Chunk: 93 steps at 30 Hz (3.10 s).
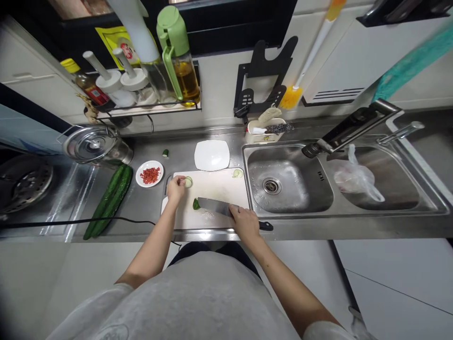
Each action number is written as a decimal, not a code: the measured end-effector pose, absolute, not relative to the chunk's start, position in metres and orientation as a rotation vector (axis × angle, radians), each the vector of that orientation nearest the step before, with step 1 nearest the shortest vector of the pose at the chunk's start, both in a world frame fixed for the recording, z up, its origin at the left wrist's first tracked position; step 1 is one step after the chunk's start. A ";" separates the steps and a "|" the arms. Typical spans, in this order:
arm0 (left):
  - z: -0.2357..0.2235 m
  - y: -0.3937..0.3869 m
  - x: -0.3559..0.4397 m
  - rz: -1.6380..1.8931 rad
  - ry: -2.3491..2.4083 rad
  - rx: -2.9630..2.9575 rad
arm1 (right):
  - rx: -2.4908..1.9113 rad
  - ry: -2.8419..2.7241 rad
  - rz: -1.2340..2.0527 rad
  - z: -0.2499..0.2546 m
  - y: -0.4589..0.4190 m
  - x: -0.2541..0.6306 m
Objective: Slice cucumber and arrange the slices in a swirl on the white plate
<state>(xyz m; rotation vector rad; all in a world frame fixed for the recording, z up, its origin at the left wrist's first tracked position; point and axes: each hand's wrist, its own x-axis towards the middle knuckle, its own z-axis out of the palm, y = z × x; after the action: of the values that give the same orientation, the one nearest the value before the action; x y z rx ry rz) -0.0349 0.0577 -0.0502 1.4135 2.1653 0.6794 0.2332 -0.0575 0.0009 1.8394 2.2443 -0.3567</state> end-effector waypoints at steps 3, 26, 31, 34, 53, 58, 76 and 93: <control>-0.059 0.068 -0.031 0.671 2.137 1.397 | 1.880 2.223 -0.346 -0.001 -0.059 0.237; -0.075 0.073 -0.032 0.866 2.094 1.654 | 2.062 2.095 -0.480 -0.004 -0.062 0.243; -0.070 0.023 -0.021 1.216 1.994 1.598 | 2.110 2.070 -0.605 -0.008 -0.062 0.237; -0.071 -0.015 -0.013 1.259 1.922 1.653 | 2.088 2.054 -0.703 -0.010 -0.059 0.232; -0.104 -0.046 -0.007 1.286 1.659 1.926 | 1.720 2.159 -0.753 0.010 -0.044 0.191; -0.105 -0.045 -0.009 1.314 1.641 1.928 | 1.601 2.186 -0.647 0.020 -0.047 0.180; -0.105 -0.045 -0.009 1.278 1.660 1.927 | 1.513 2.215 -0.566 0.029 -0.050 0.172; -0.109 -0.047 -0.009 1.256 1.676 1.957 | 1.503 2.230 -0.583 0.032 -0.046 0.163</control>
<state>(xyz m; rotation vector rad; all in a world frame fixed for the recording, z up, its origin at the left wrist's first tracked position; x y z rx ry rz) -0.0094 -0.0466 -0.1085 1.9573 1.6757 1.2559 0.1631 -0.0458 0.0323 1.5027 2.2300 -0.5830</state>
